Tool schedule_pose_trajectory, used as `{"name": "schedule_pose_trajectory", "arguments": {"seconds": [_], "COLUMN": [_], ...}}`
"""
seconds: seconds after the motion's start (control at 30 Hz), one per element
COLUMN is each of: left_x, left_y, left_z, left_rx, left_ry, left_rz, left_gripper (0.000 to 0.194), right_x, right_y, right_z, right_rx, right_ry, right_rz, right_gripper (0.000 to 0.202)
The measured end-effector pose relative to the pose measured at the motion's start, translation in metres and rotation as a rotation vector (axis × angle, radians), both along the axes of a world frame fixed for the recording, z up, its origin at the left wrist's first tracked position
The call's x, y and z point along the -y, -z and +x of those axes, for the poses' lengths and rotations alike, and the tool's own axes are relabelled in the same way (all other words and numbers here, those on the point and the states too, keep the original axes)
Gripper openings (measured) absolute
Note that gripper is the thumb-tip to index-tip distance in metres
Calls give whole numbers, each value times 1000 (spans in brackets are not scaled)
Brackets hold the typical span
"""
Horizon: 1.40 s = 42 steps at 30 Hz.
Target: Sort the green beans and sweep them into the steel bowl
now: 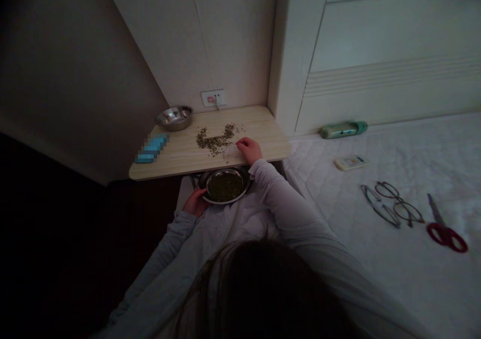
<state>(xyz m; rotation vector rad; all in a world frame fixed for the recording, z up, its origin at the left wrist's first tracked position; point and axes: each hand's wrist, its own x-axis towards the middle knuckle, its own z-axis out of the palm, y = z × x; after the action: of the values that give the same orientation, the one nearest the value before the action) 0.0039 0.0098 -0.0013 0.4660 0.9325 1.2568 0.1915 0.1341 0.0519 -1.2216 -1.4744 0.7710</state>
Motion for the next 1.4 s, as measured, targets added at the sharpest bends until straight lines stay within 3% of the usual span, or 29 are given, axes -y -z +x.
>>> {"name": "schedule_pose_trajectory", "arguments": {"seconds": [1.4], "left_x": [2], "left_y": [-3], "left_z": [2], "left_rx": [-11], "left_ry": [-12], "left_rz": [20], "left_gripper": [37], "right_x": [-2], "right_y": [2], "right_z": [0], "right_rx": [15], "right_ry": [8], "right_rz": [1], "right_gripper": [18]}}
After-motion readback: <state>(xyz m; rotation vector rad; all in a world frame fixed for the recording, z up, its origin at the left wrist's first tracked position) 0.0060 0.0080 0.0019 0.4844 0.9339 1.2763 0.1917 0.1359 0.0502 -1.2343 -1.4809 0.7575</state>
